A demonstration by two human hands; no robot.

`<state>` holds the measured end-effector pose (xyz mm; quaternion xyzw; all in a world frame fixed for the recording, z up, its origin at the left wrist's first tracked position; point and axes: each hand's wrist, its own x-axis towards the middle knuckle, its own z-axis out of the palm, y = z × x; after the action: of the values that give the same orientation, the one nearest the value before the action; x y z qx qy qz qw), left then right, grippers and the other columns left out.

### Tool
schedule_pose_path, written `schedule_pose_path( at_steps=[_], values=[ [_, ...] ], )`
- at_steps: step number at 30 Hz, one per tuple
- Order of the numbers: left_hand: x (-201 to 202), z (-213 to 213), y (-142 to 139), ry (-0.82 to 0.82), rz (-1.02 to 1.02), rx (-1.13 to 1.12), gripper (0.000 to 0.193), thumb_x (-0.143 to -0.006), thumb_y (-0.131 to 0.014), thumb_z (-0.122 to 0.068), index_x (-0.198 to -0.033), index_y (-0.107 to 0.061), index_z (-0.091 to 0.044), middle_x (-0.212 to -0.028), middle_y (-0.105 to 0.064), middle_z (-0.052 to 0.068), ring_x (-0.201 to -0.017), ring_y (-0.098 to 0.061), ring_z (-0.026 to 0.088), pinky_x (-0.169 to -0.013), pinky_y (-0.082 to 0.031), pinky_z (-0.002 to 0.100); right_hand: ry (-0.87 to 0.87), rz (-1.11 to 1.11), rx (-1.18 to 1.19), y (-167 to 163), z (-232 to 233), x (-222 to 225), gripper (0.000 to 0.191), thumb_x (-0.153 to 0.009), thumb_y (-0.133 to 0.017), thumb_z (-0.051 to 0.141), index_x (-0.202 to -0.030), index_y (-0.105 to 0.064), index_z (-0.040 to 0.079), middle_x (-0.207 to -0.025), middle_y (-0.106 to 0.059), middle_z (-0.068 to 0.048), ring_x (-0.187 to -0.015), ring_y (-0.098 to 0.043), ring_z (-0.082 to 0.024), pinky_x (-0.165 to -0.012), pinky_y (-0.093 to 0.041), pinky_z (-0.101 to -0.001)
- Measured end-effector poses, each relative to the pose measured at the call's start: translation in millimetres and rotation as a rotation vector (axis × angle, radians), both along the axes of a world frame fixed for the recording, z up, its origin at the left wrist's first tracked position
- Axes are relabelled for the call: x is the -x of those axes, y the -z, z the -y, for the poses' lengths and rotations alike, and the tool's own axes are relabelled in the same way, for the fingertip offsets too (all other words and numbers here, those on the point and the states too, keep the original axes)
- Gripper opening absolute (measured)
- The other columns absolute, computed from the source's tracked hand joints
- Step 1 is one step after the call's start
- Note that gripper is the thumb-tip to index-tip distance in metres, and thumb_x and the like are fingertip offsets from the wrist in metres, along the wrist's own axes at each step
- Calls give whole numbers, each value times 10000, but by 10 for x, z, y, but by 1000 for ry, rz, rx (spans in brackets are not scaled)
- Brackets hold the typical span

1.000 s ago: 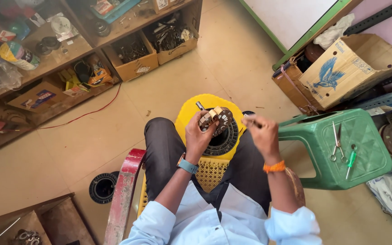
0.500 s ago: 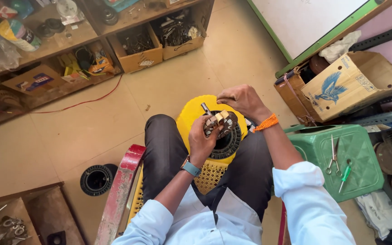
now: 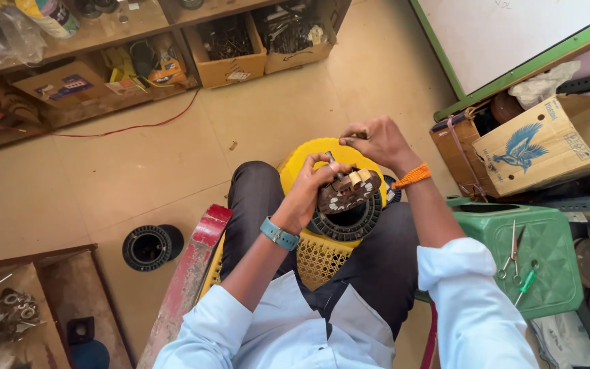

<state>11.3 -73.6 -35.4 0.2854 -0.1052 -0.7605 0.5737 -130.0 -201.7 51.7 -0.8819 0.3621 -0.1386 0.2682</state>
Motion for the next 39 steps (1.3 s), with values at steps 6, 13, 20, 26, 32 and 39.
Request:
schedule_pose_path(
  at_steps=[6,13,20,26,32,39],
  values=[
    [17,13,201,37,205,105,139,-996,-673,-80,-1093,-579,-50,-989,-687,28,-942,-652,104,-848,-532,264,236,53,-3,-412,-656,257,143,-903,-763,175,-941,-781,38,-792,-748,-128,-649,-741,-199,-605,-537,-323],
    [69,6,159,-49,404,199,123,-991,-657,-91,-1079,-590,-37,-1006,-718,46,-929,-674,98,-851,-554,266,431,123,-30,-145,-1434,443,117,-845,-797,117,-926,-790,33,-777,-751,-116,-640,-698,-125,-600,-528,-292],
    [72,-35,88,-70,359,279,112,-1026,-615,-125,-1094,-584,-41,-1065,-733,75,-987,-698,112,-907,-572,273,632,417,-276,135,-1438,453,127,-880,-796,117,-897,-770,-6,-618,-536,27,-587,-423,-22,-518,-343,-248],
    [98,-75,86,-81,365,271,133,-1062,-577,-163,-1109,-592,-39,-1100,-730,57,-975,-677,95,-897,-559,266,648,487,-245,149,-1495,413,140,-883,-790,124,-875,-770,-15,-621,-538,63,-575,-412,-12,-504,-326,-237],
    [124,-100,93,-80,363,199,160,-1053,-573,-188,-1108,-591,-39,-1072,-734,49,-905,-681,81,-816,-564,259,716,470,-308,303,-1705,502,130,-892,-764,112,-872,-770,-16,-597,-535,67,-555,-400,-15,-487,-296,-254],
    [150,-200,138,-138,503,238,243,-1110,-587,-215,-1163,-635,17,-969,-695,48,-852,-621,69,-767,-514,242,734,371,-284,571,-1950,444,113,-877,-761,93,-864,-754,-20,-580,-579,-49,-520,-454,-61,-476,-352,-290]
  ],
)
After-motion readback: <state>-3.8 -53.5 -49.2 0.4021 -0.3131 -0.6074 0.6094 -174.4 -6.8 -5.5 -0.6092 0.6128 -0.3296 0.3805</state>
